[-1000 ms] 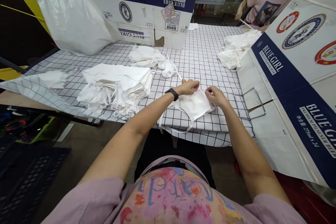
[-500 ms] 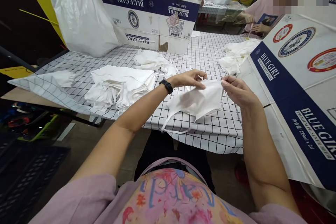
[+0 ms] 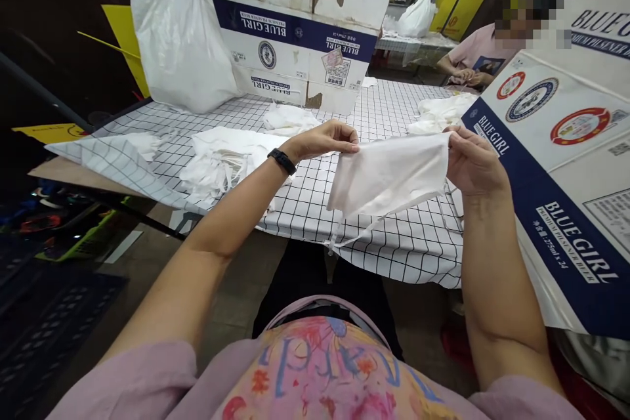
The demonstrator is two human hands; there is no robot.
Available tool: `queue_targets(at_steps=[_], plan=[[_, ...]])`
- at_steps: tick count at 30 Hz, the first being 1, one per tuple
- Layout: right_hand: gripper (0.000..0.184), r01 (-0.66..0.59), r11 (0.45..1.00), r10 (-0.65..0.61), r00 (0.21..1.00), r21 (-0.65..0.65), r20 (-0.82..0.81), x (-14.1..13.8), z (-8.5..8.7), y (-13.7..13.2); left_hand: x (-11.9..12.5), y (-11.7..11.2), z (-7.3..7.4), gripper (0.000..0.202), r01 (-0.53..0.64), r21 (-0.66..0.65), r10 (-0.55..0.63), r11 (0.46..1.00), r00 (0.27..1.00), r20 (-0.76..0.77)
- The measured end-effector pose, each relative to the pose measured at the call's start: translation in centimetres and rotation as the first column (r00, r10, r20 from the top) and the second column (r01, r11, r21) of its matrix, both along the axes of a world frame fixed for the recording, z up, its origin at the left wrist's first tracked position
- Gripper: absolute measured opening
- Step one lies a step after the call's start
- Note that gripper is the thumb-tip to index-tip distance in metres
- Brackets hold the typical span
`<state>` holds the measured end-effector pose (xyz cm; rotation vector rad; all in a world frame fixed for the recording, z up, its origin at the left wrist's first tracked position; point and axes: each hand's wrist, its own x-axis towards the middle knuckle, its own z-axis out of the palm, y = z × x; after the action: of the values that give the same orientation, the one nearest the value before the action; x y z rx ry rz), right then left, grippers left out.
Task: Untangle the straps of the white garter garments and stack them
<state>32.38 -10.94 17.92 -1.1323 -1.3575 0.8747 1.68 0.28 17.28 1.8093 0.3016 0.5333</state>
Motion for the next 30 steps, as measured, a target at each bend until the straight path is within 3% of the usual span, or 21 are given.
queue_targets(at_steps=[9,15,19,26,30], plan=[[0.035,-0.045,0.996,0.037,0.993,0.076,0.113,-2.3,2.1,-0.4,-1.1,-0.7,0.8,0.031,0.005,0.068,-0.001,0.998,0.998,-0.056],[0.03,-0.006,0.995,-0.005,0.994,0.1,0.111,-2.1,2.0,-0.4,-2.1,-0.6,0.3,0.033,-0.06,-0.073,0.062,0.996,0.997,0.036],[0.031,0.016,0.996,-0.026,0.992,0.084,0.123,-1.2,1.1,-0.6,-2.8,-0.7,0.7,0.04,-0.092,-0.118,0.101,0.989,0.992,0.076],[0.03,0.091,0.989,-0.104,0.988,0.119,0.112,1.4,0.0,-0.7,-4.5,0.0,2.0,0.04,-0.225,0.021,0.225,0.974,0.974,-0.02],[0.032,0.093,0.986,-0.107,0.989,0.136,0.104,0.4,0.8,-1.7,-5.4,0.4,2.2,0.032,-0.23,0.159,0.24,0.96,0.969,-0.053]])
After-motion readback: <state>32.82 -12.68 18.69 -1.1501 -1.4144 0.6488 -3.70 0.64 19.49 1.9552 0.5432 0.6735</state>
